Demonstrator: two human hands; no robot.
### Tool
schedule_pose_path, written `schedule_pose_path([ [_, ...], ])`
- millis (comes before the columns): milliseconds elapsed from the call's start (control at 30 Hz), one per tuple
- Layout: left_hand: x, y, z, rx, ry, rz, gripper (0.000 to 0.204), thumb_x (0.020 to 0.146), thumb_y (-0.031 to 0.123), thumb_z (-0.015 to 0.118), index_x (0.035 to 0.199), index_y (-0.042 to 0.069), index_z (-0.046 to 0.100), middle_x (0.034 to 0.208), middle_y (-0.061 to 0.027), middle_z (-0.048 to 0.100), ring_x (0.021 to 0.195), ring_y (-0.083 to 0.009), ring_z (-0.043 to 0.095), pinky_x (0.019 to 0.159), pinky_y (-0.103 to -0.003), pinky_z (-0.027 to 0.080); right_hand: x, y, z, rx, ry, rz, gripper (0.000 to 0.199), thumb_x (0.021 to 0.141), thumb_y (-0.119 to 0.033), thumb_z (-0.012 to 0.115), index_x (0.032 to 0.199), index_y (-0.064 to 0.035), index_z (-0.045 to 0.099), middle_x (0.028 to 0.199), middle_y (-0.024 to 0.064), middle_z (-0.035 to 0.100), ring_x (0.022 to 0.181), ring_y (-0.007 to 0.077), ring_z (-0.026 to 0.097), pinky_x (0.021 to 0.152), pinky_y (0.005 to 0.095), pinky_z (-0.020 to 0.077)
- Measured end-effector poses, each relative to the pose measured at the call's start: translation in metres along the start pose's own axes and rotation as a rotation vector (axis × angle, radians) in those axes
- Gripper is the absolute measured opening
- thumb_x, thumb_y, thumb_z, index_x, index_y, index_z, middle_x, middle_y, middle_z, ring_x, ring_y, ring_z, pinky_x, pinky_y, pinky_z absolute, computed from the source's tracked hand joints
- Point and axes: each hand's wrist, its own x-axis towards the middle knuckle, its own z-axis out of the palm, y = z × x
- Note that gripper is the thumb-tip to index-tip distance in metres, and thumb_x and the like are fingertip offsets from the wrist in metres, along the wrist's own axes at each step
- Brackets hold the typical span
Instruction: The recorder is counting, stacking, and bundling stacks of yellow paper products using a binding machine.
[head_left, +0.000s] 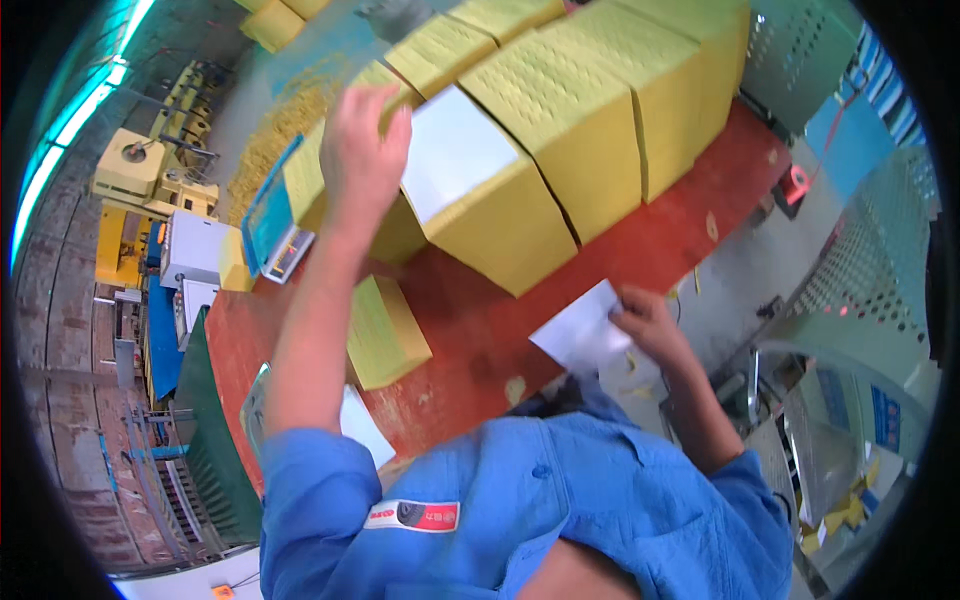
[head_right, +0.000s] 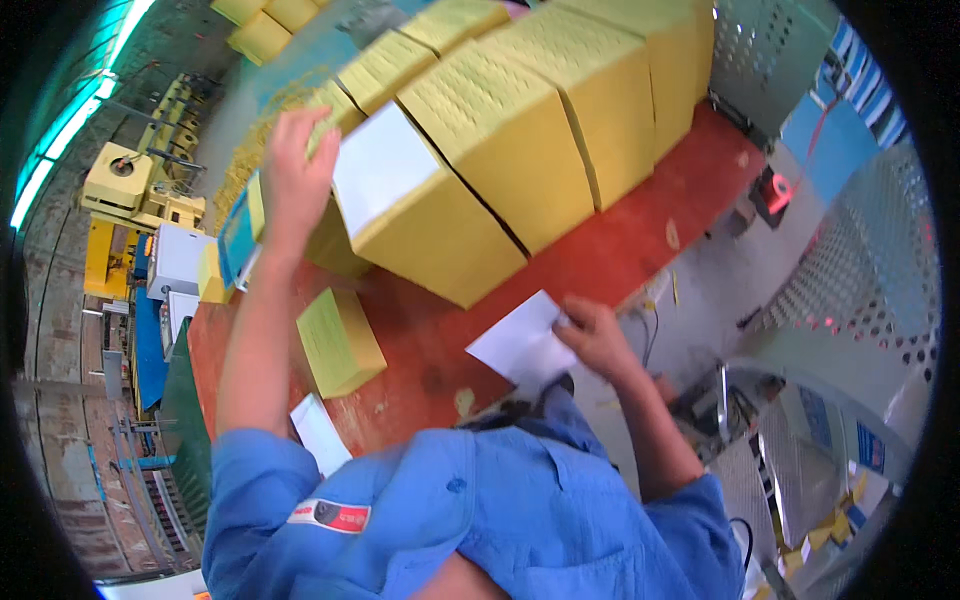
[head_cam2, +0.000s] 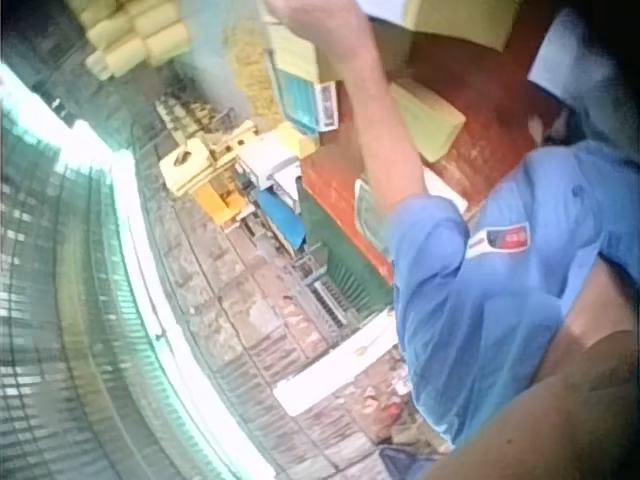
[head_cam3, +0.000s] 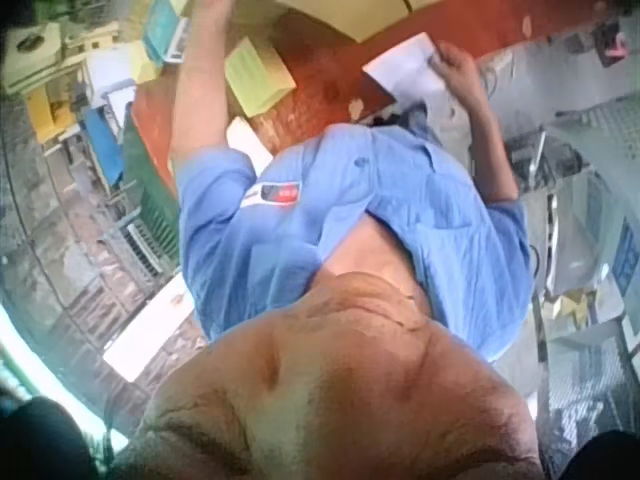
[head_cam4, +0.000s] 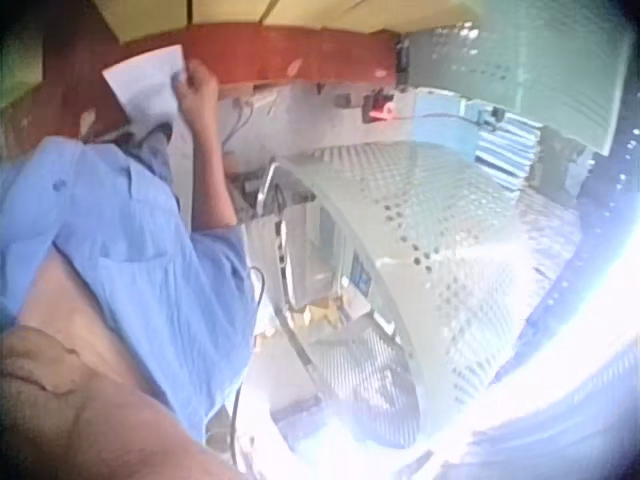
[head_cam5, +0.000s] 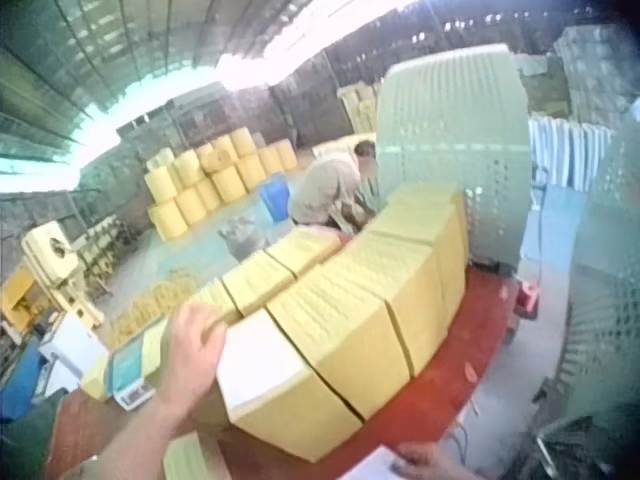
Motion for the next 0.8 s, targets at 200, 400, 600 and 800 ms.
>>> schedule_pose_path([
  [200,-0.002,-0.002,0.055,-0.084,-0.255,0.192,0.035,0.094,0.026,0.052,0.112,-0.002,0.063,0.115,-0.0200,0.063,0.107,-0.0350,0.059,0.092,-0.043,0.046,0.035,-0.009,0.000,0.065,0.063,-0.241,0.027,0.075,-0.004,0.053,0.100,0.0059,0.061,0.124,0.0155,0.060,0.111,0.0263,0.058,0.092,0.0328,0.0454],
  [400,-0.016,-0.002,0.056,-0.269,-0.354,-0.018,0.041,0.096,0.031,0.050,0.118,-0.002,0.061,0.121,-0.0203,0.062,0.111,-0.0364,0.058,0.095,-0.040,0.045,0.046,-0.006,0.028,-0.093,0.252,-0.351,0.028,0.074,-0.003,0.053,0.099,0.0058,0.062,0.124,0.0179,0.060,0.109,0.0326,0.060,0.091,0.0358,0.0474],
  [600,-0.061,0.032,0.013,-0.444,-0.410,0.169,0.036,0.095,0.023,0.053,0.120,-0.002,0.060,0.122,-0.0214,0.061,0.114,-0.0344,0.059,0.098,-0.038,0.044,-0.022,0.000,0.044,0.022,0.193,-0.180,0.027,0.075,-0.006,0.052,0.097,0.0048,0.064,0.110,0.0164,0.066,0.097,0.0270,0.064,0.085,0.0341,0.0496],
  [800,-0.137,0.044,-0.056,-0.631,-0.456,0.567,0.038,0.090,0.015,0.054,0.124,-0.002,0.058,0.130,-0.0206,0.056,0.125,-0.0376,0.050,0.107,-0.043,0.036,-0.111,0.082,0.107,0.935,0.370,0.035,0.025,0.076,-0.008,0.057,0.098,0.0033,0.064,0.098,0.0160,0.068,0.087,0.0278,0.066,0.085,0.0416,0.0526],
])
